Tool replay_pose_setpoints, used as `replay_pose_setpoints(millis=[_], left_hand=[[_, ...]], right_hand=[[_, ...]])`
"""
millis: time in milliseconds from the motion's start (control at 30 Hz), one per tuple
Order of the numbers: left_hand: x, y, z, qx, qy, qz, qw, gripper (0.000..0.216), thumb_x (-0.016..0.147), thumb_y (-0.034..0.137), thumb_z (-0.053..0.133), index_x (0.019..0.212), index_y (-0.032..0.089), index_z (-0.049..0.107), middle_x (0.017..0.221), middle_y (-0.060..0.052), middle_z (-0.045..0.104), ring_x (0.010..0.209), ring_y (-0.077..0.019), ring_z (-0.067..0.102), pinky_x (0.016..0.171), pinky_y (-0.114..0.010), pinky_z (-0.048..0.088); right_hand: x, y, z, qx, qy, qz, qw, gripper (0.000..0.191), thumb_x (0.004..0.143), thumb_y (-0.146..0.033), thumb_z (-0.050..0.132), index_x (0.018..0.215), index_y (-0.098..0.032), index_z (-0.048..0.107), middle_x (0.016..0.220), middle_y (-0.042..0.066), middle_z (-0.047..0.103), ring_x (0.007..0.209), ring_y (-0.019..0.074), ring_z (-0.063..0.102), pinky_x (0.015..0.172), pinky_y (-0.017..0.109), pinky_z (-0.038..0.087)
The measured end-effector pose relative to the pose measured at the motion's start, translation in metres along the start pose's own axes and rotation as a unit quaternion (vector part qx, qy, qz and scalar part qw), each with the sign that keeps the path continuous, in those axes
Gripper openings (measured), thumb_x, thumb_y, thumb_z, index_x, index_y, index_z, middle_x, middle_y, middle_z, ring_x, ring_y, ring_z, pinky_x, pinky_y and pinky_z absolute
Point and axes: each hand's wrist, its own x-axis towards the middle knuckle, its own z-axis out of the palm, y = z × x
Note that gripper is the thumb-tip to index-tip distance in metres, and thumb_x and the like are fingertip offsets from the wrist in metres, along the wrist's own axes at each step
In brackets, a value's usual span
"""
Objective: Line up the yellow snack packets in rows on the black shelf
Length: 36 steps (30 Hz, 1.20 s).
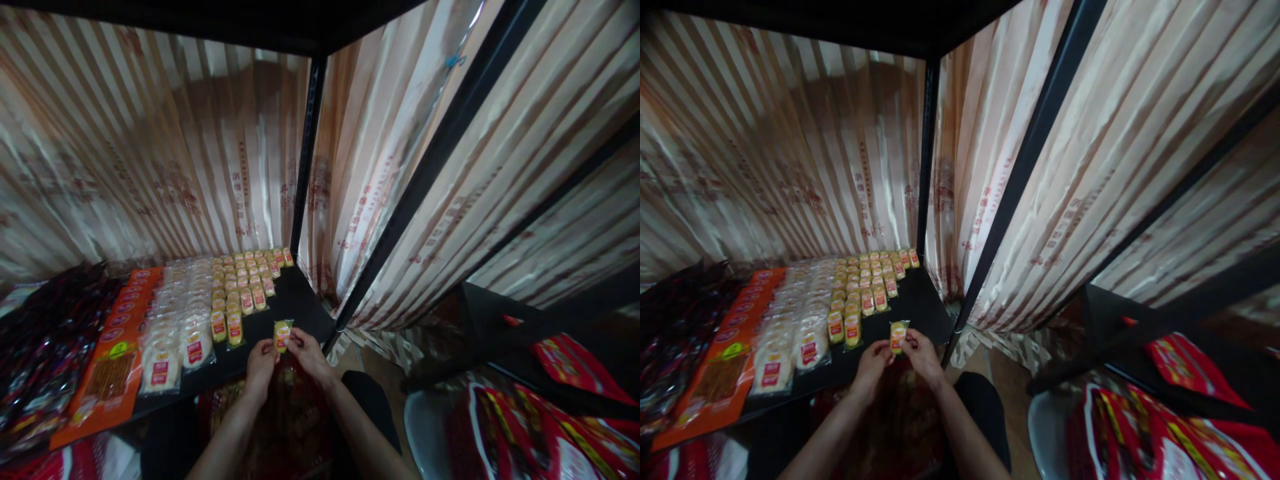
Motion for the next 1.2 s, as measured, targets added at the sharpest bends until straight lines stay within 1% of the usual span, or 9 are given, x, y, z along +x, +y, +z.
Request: replay_pose_setpoints(millis=[133, 233, 367, 467, 633, 867, 967, 1100, 1200], left_hand=[[0.021, 0.006, 0.012, 0.102, 0.015, 0.033, 0.994, 0.022, 0.069, 0.008, 0.05, 0.087, 0.012, 0.062, 0.066, -0.001, 0.062, 0.058, -0.0096, 0.057, 0.06, -0.021, 0.046], [0.037, 0.008, 0.021, 0.169, 0.043, 0.071, 0.982, 0.03, 0.07, 0.007, 0.048, 0.097, 0.011, 0.061, 0.086, -0.008, 0.065, 0.068, -0.012, 0.061, 0.067, -0.024, 0.049], [0.051, 0.011, 0.034, 0.226, 0.071, 0.152, 0.96, 0.039, 0.071, 0.004, 0.045, 0.108, 0.008, 0.056, 0.111, -0.015, 0.058, 0.083, -0.0132, 0.063, 0.083, -0.027, 0.048], [0.059, 0.012, 0.039, 0.232, 0.067, 0.19, 0.952, 0.044, 0.07, 0.002, 0.042, 0.112, 0.007, 0.053, 0.112, -0.016, 0.057, 0.088, -0.0141, 0.062, 0.088, -0.028, 0.047], [0.072, 0.013, 0.039, 0.251, 0.079, 0.201, 0.944, 0.044, 0.069, 0.001, 0.042, 0.109, 0.011, 0.055, 0.109, -0.013, 0.058, 0.093, -0.016, 0.06, 0.092, -0.032, 0.046], [0.08, 0.018, 0.034, 0.269, 0.085, 0.191, 0.94, 0.043, 0.071, 0.003, 0.042, 0.112, 0.006, 0.055, 0.109, -0.015, 0.059, 0.096, -0.0174, 0.059, 0.093, -0.03, 0.044], [0.078, 0.022, 0.033, 0.272, 0.09, 0.186, 0.94, 0.043, 0.071, 0.003, 0.042, 0.112, 0.005, 0.056, 0.11, -0.015, 0.058, 0.095, -0.0169, 0.06, 0.093, -0.029, 0.044], [0.075, 0.024, 0.032, 0.276, 0.087, 0.195, 0.937, 0.042, 0.07, 0.003, 0.041, 0.108, 0.006, 0.059, 0.112, -0.015, 0.057, 0.097, -0.0165, 0.059, 0.093, -0.028, 0.044], [0.076, 0.025, 0.03, 0.294, 0.077, 0.189, 0.934, 0.04, 0.071, 0.003, 0.041, 0.106, 0.009, 0.06, 0.113, -0.013, 0.057, 0.1, -0.0158, 0.057, 0.096, -0.027, 0.042]], right_hand=[[0.028, 0.005, -0.004, -0.039, 0.022, -0.015, 0.999, 0.04, 0.068, -0.053, 0.061, 0.09, -0.019, 0.066, 0.082, 0.004, 0.067, 0.076, 0.0184, 0.061, 0.076, 0.033, 0.048], [0.05, 0.009, -0.009, -0.064, 0.033, -0.02, 0.997, 0.039, 0.071, -0.051, 0.058, 0.091, -0.019, 0.066, 0.082, 0.004, 0.067, 0.076, 0.0181, 0.061, 0.076, 0.032, 0.048], [0.078, 0.011, -0.015, -0.113, 0.055, -0.026, 0.992, 0.032, 0.075, -0.041, 0.054, 0.095, -0.018, 0.066, 0.081, 0.003, 0.067, 0.073, 0.0168, 0.061, 0.072, 0.03, 0.049], [0.098, 0.009, -0.017, -0.172, 0.07, -0.044, 0.982, 0.029, 0.077, -0.034, 0.052, 0.096, -0.018, 0.066, 0.083, 0.003, 0.068, 0.074, 0.0159, 0.061, 0.071, 0.028, 0.049], [0.121, 0.005, -0.013, -0.233, 0.067, -0.039, 0.969, 0.025, 0.079, -0.029, 0.052, 0.097, -0.021, 0.067, 0.084, 0.001, 0.068, 0.074, 0.0153, 0.062, 0.069, 0.025, 0.048], [0.132, -0.001, -0.002, -0.278, 0.084, -0.025, 0.957, 0.026, 0.076, -0.023, 0.056, 0.099, -0.018, 0.067, 0.087, 0.006, 0.066, 0.076, 0.0154, 0.062, 0.072, 0.024, 0.048], [0.128, 0.0, 0.003, -0.283, 0.094, -0.025, 0.954, 0.032, 0.075, -0.016, 0.055, 0.106, -0.015, 0.063, 0.091, 0.007, 0.064, 0.073, 0.0138, 0.062, 0.072, 0.024, 0.049], [0.12, 0.006, 0.008, -0.271, 0.134, -0.069, 0.95, 0.041, 0.073, -0.011, 0.053, 0.114, -0.017, 0.055, 0.098, 0.008, 0.059, 0.076, 0.0136, 0.061, 0.073, 0.026, 0.05], [0.115, 0.011, 0.011, -0.267, 0.142, -0.103, 0.948, 0.032, 0.073, -0.011, 0.051, 0.103, -0.018, 0.057, 0.095, 0.006, 0.057, 0.078, 0.0146, 0.06, 0.071, 0.026, 0.051]])
